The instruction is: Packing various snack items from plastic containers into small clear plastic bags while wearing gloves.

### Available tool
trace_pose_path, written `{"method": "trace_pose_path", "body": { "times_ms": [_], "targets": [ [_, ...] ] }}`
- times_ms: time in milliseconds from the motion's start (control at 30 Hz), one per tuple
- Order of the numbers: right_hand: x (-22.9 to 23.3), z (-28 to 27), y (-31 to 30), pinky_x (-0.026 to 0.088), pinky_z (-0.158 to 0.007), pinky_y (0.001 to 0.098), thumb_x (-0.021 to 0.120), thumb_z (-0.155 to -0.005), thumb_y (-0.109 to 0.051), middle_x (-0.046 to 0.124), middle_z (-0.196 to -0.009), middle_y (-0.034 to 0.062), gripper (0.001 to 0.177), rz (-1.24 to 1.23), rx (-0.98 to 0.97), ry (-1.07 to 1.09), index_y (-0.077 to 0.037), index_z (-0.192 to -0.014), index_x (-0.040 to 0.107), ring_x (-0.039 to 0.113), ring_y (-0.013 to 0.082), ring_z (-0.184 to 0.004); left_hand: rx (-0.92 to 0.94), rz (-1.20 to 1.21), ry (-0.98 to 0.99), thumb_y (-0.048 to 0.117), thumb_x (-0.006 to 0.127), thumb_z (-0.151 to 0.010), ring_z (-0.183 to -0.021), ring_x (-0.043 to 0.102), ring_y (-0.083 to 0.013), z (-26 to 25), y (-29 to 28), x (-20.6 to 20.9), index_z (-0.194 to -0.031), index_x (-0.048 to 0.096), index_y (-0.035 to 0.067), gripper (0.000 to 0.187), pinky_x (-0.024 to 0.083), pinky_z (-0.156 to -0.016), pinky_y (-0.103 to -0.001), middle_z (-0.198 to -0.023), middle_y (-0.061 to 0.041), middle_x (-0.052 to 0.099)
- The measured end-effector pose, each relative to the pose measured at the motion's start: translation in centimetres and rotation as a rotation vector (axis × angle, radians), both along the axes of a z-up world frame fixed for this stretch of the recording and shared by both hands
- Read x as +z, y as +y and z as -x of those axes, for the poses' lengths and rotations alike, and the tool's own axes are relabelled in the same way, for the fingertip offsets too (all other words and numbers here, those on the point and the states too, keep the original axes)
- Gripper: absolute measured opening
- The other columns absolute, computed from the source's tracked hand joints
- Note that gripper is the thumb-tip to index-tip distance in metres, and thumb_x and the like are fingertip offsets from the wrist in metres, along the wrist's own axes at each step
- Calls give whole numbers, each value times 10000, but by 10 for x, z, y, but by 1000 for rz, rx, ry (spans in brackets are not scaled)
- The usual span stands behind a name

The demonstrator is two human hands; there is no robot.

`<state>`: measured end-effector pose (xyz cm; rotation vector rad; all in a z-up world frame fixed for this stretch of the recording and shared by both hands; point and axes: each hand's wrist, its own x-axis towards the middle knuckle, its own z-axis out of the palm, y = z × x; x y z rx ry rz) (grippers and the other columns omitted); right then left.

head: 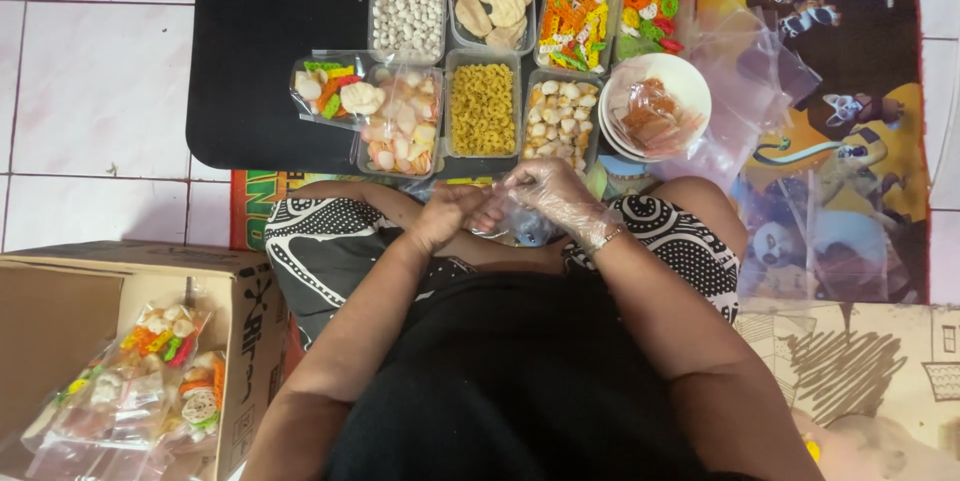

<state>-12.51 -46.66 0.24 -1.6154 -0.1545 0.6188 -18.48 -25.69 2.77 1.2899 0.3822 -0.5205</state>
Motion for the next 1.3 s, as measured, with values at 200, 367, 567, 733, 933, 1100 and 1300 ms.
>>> {"method": "trace_pose_path", "body": {
  "times_ms": [200, 367, 567, 733, 933, 1100, 1300],
  "targets": [
    [-4, 1, 2, 610, -765, 354, 837, -755, -108, 786, -868, 46, 192, 208, 98, -296, -184, -931, 826, 755, 210, -867, -69, -41, -54, 16, 689, -919, -662, 764, -213, 2, 5, -2, -1064, 691, -156, 225, 677, -598, -295, -843, -265, 744],
    [2, 7, 5, 587, -840, 366, 811, -770, -169, 787, -917, 26, 166, 277, 117, -283, -201, -933, 815, 744, 230, -950, -100, -49, -56, -22, 705, -890, -646, 749, -200, 3, 8, -22, -1063, 684, -163, 224, 675, -590, -289, -825, -244, 732],
    [10, 11, 11, 593, -809, 378, 811, -762, -181, 763, -871, 55, 166, 334, 58, -381, -185, -928, 806, 741, 266, -917, -91, -75, -38, -17, 717, -877, -588, 724, -187, 3, 10, -26, -1013, 688, -157, 197, 670, -544, -296, -763, -226, 711],
    [25, 15, 18, 594, -801, 375, 827, -784, -343, 730, -858, 12, 191, 500, 9, -494, -233, -937, 792, 734, 244, -913, -15, -94, -30, -6, 727, -877, -558, 701, -166, -1, 14, -41, -1012, 683, -157, 207, 670, -527, -295, -750, -220, 698],
    [36, 31, 25, 593, -842, 447, 856, -757, -430, 775, -881, 117, 322, 455, 119, -333, -155, -917, 805, 727, 355, -978, 66, -49, 9, 10, 735, -881, -575, 708, -188, 0, 9, -30, -1036, 668, -163, 242, 682, -550, -328, -758, -204, 671],
    [37, 28, 26, 579, -852, 452, 838, -737, -502, 782, -898, 98, 354, 492, 163, -263, -182, -885, 807, 723, 338, -1005, 70, -35, 30, 43, 737, -885, -589, 706, -186, 0, 4, -2, -1045, 656, -170, 278, 689, -579, -321, -772, -185, 653],
    [26, 24, 32, 599, -732, 450, 863, -718, -497, 756, -833, 115, 337, 505, 165, -212, -183, -824, 798, 738, 331, -911, 37, -47, 25, 50, 738, -886, -584, 704, -182, -1, 8, -25, -1016, 666, -144, 245, 692, -586, -338, -758, -179, 646]
  ]
}}
